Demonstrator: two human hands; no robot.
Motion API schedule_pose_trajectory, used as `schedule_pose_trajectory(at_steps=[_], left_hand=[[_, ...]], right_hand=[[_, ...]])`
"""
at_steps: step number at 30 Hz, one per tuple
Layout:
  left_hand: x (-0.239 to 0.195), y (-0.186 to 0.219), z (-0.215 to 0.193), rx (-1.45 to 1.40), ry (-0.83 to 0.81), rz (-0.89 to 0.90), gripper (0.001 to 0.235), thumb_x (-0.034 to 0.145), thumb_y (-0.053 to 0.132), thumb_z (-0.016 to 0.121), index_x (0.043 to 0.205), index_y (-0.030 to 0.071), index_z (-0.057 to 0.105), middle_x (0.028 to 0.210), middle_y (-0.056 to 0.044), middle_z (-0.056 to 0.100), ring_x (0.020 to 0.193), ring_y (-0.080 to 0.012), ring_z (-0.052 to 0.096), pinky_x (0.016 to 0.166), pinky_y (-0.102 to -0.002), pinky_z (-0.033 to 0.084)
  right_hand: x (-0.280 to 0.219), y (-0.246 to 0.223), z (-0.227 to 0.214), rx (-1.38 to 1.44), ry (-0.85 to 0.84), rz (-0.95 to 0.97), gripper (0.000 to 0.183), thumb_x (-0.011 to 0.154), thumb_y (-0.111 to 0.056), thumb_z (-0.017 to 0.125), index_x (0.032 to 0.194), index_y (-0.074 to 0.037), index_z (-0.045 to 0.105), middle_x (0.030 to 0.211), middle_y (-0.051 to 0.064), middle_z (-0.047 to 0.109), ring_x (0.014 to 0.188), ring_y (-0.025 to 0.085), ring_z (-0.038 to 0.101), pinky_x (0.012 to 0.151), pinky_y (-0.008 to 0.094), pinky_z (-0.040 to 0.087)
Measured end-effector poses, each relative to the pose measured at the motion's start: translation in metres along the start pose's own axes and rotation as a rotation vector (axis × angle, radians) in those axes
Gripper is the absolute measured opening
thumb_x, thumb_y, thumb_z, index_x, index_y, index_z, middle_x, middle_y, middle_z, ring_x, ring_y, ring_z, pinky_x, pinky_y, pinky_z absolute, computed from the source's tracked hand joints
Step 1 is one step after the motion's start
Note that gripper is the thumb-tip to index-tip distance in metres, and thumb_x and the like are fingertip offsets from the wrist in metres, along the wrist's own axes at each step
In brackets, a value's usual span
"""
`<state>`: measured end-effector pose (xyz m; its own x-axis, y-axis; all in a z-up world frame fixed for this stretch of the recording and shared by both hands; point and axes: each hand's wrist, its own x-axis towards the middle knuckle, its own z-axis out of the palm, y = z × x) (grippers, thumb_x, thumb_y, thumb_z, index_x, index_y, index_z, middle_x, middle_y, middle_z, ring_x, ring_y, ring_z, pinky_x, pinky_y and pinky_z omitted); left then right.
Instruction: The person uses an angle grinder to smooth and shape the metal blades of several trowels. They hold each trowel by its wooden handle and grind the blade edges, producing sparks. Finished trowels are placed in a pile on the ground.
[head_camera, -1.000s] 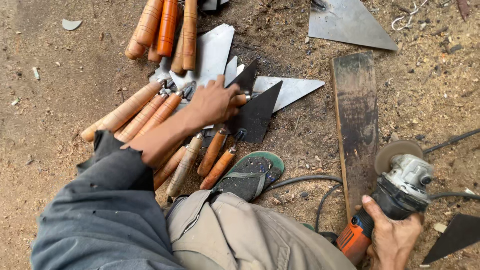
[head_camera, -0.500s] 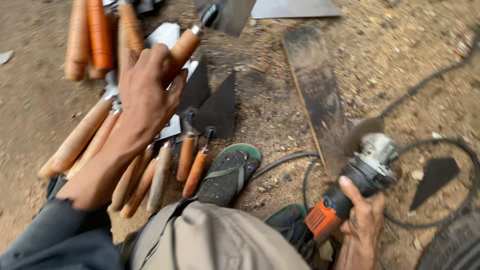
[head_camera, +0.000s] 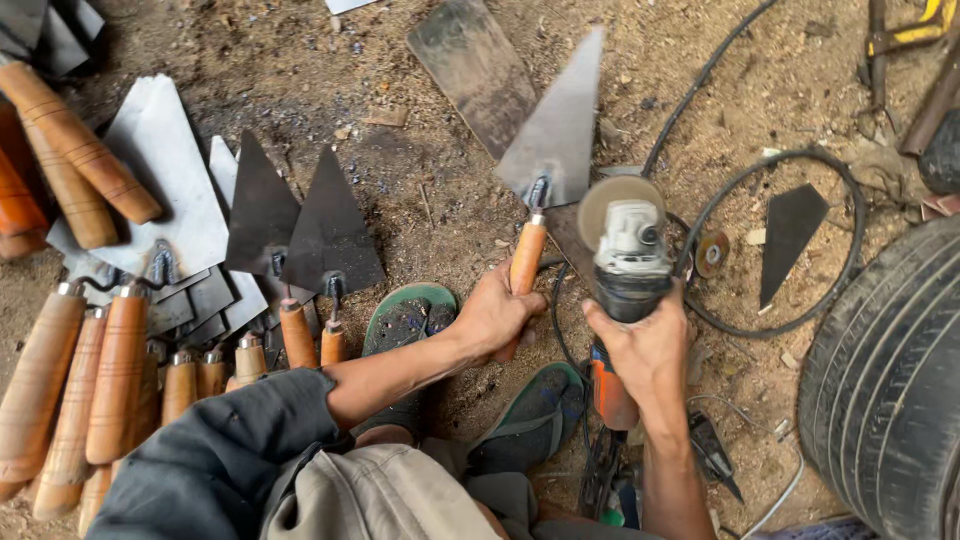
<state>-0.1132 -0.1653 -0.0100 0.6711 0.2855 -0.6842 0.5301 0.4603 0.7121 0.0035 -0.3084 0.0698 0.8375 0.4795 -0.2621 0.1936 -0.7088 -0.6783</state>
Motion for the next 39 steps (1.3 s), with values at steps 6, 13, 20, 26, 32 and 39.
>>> schedule_pose_trajectory(at_steps=[6, 13, 20, 26, 32, 39], left_hand=[[-0.003, -0.01, 0.006, -0.173, -0.052, -0.092, 0.051, 0.084, 0.0, 0.063, 0.133, 0.002, 0.047, 0.066, -0.003, 0.056, 0.043, -0.014, 0.055, 0.037, -0.031, 0.045], [-0.004, -0.005, 0.011, -0.218, -0.048, -0.081, 0.048, 0.086, -0.001, 0.064, 0.131, 0.001, 0.05, 0.069, -0.002, 0.056, 0.045, -0.0129, 0.055, 0.039, -0.03, 0.045], [-0.009, 0.007, 0.01, -0.216, -0.052, -0.102, 0.045, 0.087, 0.001, 0.064, 0.13, 0.002, 0.05, 0.068, -0.003, 0.057, 0.043, -0.0126, 0.054, 0.036, -0.03, 0.044], [-0.011, 0.017, 0.007, -0.19, -0.067, -0.095, 0.049, 0.086, -0.001, 0.062, 0.133, 0.001, 0.049, 0.068, -0.004, 0.058, 0.044, -0.0121, 0.056, 0.036, -0.029, 0.046], [-0.011, 0.017, 0.008, -0.209, -0.064, -0.14, 0.05, 0.084, -0.002, 0.06, 0.132, 0.003, 0.047, 0.067, -0.005, 0.056, 0.042, -0.0135, 0.054, 0.034, -0.031, 0.043], [-0.009, 0.008, 0.011, -0.255, -0.071, -0.084, 0.043, 0.086, -0.003, 0.061, 0.128, -0.003, 0.05, 0.071, -0.005, 0.057, 0.045, -0.0125, 0.054, 0.039, -0.029, 0.046]], right_hand=[[0.007, -0.011, 0.012, -0.133, -0.106, 0.12, 0.06, 0.069, -0.024, 0.089, 0.113, 0.001, 0.056, 0.096, 0.019, 0.077, 0.09, 0.033, 0.078, 0.079, 0.041, 0.06], [0.012, -0.022, 0.023, -0.31, -0.142, 0.172, 0.066, 0.071, -0.028, 0.088, 0.115, 0.003, 0.052, 0.09, 0.028, 0.073, 0.087, 0.047, 0.072, 0.077, 0.053, 0.056], [0.012, -0.028, 0.025, -0.278, -0.153, 0.205, 0.061, 0.073, -0.027, 0.085, 0.115, 0.003, 0.052, 0.092, 0.027, 0.074, 0.087, 0.043, 0.075, 0.076, 0.05, 0.059], [0.023, -0.038, 0.027, -0.291, -0.14, 0.216, 0.062, 0.073, -0.025, 0.085, 0.116, 0.004, 0.051, 0.09, 0.027, 0.074, 0.084, 0.042, 0.076, 0.074, 0.049, 0.06], [0.024, -0.04, 0.026, -0.335, -0.132, 0.185, 0.062, 0.075, -0.026, 0.086, 0.115, 0.006, 0.051, 0.089, 0.031, 0.072, 0.085, 0.046, 0.074, 0.074, 0.051, 0.059], [0.008, -0.033, 0.025, -0.345, -0.164, 0.218, 0.074, 0.071, -0.025, 0.086, 0.124, 0.012, 0.05, 0.088, 0.032, 0.072, 0.084, 0.046, 0.074, 0.071, 0.051, 0.059]])
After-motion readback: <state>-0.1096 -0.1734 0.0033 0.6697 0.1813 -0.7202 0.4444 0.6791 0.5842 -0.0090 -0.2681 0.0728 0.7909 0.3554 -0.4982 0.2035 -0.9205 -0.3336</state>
